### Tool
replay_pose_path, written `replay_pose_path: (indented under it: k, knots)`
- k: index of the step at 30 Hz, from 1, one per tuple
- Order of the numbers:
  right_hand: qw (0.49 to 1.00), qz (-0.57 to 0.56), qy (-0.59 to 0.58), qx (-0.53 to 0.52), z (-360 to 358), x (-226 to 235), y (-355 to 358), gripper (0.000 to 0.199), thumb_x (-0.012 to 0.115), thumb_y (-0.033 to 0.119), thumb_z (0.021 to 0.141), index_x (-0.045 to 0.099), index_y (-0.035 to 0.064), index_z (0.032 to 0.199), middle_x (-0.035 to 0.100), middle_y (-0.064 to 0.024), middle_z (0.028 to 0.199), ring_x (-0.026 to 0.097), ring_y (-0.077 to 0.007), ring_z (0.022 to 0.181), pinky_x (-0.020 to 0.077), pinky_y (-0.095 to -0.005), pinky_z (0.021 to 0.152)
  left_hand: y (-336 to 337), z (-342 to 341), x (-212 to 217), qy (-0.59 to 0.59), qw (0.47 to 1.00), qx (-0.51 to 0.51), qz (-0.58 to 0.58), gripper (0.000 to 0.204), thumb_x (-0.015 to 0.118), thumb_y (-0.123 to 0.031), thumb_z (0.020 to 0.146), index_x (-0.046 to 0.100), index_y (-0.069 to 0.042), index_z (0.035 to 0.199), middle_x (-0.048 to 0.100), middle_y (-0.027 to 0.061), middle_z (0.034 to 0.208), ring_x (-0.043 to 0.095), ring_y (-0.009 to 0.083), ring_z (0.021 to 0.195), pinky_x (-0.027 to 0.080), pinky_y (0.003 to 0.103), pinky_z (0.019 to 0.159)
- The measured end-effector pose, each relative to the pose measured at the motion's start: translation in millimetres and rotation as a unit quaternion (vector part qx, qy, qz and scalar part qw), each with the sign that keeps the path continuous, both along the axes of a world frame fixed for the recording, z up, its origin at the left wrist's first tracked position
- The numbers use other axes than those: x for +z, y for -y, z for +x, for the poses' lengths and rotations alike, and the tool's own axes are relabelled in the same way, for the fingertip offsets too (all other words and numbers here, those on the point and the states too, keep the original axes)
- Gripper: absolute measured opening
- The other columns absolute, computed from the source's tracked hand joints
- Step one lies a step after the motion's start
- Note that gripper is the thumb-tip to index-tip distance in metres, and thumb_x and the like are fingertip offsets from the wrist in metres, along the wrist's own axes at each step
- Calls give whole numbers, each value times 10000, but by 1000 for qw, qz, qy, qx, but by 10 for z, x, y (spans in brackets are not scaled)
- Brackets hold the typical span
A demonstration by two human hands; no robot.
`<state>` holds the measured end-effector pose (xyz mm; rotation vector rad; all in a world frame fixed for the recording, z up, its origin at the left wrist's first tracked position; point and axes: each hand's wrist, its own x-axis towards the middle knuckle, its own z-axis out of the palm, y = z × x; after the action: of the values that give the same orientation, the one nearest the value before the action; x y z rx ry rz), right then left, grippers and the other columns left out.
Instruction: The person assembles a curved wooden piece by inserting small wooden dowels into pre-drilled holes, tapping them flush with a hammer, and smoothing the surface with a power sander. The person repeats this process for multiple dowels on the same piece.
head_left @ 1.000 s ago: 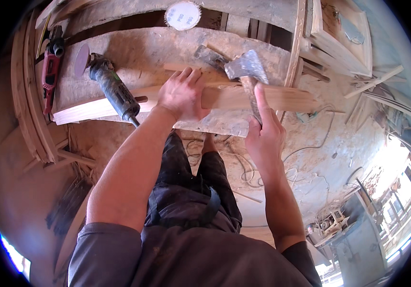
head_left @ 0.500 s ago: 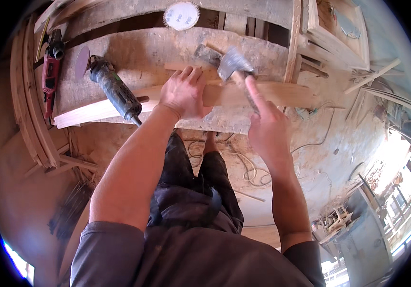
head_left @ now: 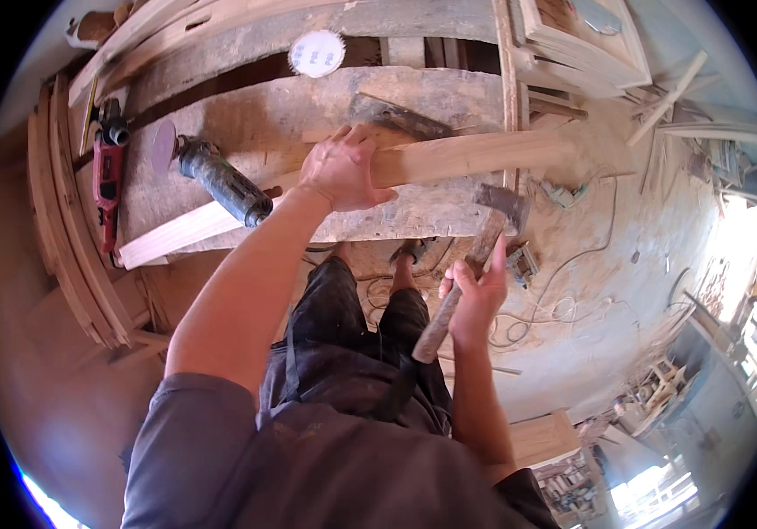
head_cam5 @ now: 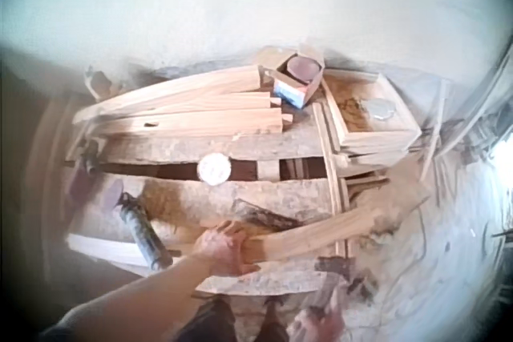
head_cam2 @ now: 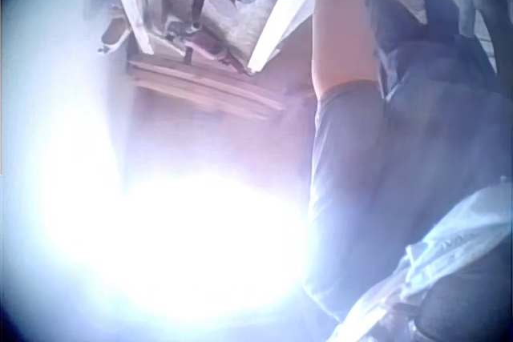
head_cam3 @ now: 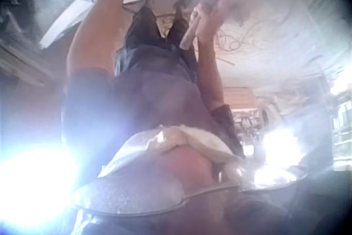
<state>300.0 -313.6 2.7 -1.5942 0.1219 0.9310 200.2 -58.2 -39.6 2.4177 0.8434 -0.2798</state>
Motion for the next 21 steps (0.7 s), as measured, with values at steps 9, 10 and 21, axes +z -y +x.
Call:
replay_pose_path:
  k: [9,10,21]
  knots:
    - [986,39,-15,-160,-553,-435,-115,801,612,-83,909,254,40,1615,609,-99,1033,567,-127,675,501,-295,545,15,107,130,-52,998,-6,-45,733,888,-383,648,665,-84,1279,557,192,1224,539,373,1224,470,454,1027]
    - [989,29,-9,-144,-595,-458,-63,777,609,-84,915,274,30,1608,615,-105,1073,574,-122,687,509,-291,557,85,111,122,-36,999,2,-34,729,891,-384,643,672,-84,1270,553,193,1220,528,375,1230,469,453,1026]
    - [818,-72,563,93,-417,-812,-76,622,648,-65,904,489,27,1499,642,-165,1010,651,-349,848,531,-413,722,223,263,114,-35,999,10,-34,729,882,-393,670,658,-67,1282,517,225,1356,432,393,1348,403,464,1136]
